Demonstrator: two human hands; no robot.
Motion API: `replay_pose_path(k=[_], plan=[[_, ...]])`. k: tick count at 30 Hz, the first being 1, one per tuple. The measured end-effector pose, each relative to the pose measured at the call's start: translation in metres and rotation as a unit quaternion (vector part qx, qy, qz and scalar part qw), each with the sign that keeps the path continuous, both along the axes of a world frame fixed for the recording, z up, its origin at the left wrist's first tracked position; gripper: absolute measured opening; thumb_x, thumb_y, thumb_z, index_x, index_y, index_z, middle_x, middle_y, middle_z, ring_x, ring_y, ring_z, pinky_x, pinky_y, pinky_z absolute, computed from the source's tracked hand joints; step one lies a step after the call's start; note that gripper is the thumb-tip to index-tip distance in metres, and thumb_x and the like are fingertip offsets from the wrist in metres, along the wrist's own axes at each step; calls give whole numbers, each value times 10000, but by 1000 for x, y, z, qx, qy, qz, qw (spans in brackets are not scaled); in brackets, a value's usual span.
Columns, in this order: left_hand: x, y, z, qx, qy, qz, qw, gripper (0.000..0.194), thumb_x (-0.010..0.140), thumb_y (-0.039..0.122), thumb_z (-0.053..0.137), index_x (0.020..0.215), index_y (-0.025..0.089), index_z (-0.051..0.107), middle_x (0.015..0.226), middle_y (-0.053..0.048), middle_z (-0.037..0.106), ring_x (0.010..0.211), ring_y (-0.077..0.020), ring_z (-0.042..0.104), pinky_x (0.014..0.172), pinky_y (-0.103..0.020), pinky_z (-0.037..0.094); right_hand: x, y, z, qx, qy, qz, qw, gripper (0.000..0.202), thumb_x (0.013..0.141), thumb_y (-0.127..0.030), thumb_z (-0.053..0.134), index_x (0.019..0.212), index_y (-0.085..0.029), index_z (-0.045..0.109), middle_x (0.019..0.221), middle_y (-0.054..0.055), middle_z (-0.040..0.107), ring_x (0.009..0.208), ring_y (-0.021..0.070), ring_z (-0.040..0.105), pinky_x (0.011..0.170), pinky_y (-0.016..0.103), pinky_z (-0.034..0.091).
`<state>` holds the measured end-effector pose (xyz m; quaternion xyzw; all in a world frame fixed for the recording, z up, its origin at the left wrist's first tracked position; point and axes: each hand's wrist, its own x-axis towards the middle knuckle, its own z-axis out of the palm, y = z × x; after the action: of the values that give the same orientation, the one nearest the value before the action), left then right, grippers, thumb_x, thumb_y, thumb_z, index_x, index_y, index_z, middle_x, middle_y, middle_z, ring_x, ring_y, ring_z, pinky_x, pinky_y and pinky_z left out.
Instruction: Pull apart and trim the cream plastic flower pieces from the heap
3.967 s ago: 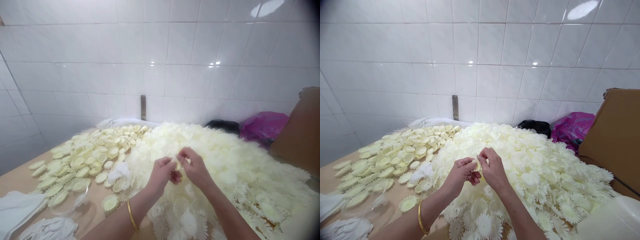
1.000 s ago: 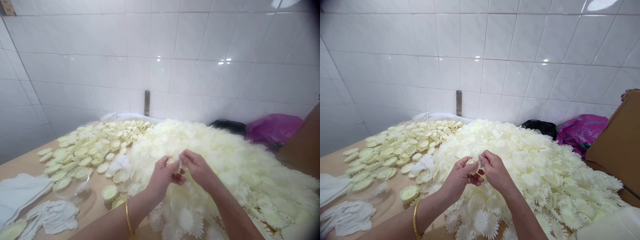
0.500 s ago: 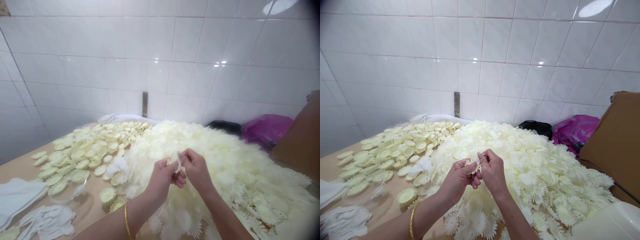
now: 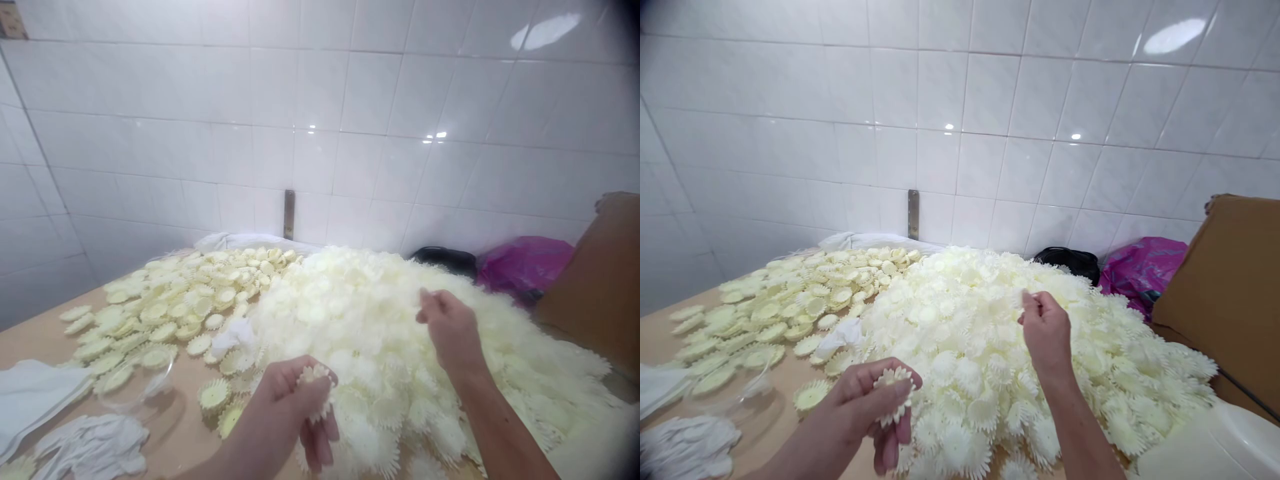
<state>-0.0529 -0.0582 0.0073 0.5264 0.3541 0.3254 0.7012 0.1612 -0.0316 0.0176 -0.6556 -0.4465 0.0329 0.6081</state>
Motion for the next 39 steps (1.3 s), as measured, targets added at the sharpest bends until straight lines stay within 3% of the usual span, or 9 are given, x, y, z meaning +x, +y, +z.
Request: replay_pose_path(k=[2, 6, 8, 11, 14, 20, 26, 35, 39], plan=[[-3, 5, -6, -45, -19, 24, 999, 121, 723, 225, 533, 795, 130, 553, 564, -59, 596, 440, -127, 537, 421, -228, 403, -6, -5, 2, -12, -40, 80, 996, 303, 780, -385, 492, 554, -189, 444, 453, -39, 422, 430, 101, 382, 418, 213, 289], [13, 26, -13, -128, -94, 4, 987, 347, 673, 118, 530, 1018, 152, 508, 703, -51, 600, 584, -143, 590, 574, -280, 471, -35, -15, -4, -5, -117, 161, 980, 251, 813, -333, 459, 609, -188, 479, 544, -21, 481, 521, 123, 459, 494, 225, 342], [23, 33, -14, -153, -118, -26, 981, 267, 703, 233, 563, 951, 140, 530, 719, -53, 577, 603, -139, 585, 592, -280, 475, -43, -18, -11, 1, -158, 184, 970, 179, 828, -265, 427, 697, -188, 521, 656, 8, 550, 631, 150, 516, 577, 242, 386], [34, 37, -16, -160, -129, -55, 977, 382, 728, 478, 521, 887, 133, 553, 744, -59, 555, 603, -130, 566, 566, -266, 471, -45, -23, -21, 12, -237, 211, 948, 173, 810, -144, 385, 797, -185, 553, 773, 46, 560, 731, 175, 522, 660, 280, 407], [38, 39, -19, -101, -130, -35, 986, 334, 720, 450, 554, 841, 139, 570, 763, -43, 536, 590, -104, 540, 544, -237, 456, -43, -25, -26, 9, -284, 247, 926, 247, 760, -75, 365, 845, -185, 569, 839, 71, 536, 781, 193, 511, 684, 309, 413], [39, 38, -24, 23, -74, 46, 996, 231, 720, 375, 573, 736, 145, 560, 700, -20, 516, 553, -93, 512, 504, -215, 410, -32, -21, -25, -36, -48, 227, 972, 173, 825, -274, 411, 875, -169, 539, 832, 63, 589, 802, 188, 561, 710, 293, 442], [39, 36, -34, 77, -70, 44, 994, 280, 722, 419, 552, 659, 147, 529, 612, -1, 513, 487, -91, 505, 471, -218, 386, -41, -23, -23, -123, -20, 351, 928, 271, 814, -379, 444, 852, -155, 593, 818, 60, 620, 761, 178, 580, 689, 265, 452], [40, 34, -35, 35, -56, 40, 997, 332, 757, 459, 484, 643, 147, 485, 579, -9, 527, 421, -91, 489, 431, -219, 356, -49, -25, -26, -106, 42, 388, 915, 251, 829, -323, 410, 639, -183, 495, 538, -8, 510, 539, 149, 540, 584, 272, 445], [41, 31, -32, 10, -80, 31, 996, 334, 769, 463, 463, 687, 142, 505, 590, -13, 527, 432, -91, 492, 430, -211, 347, -51, -25, -27, -109, 125, 447, 879, 241, 834, -328, 404, 629, -203, 428, 497, -34, 463, 453, 133, 507, 494, 256, 420]])
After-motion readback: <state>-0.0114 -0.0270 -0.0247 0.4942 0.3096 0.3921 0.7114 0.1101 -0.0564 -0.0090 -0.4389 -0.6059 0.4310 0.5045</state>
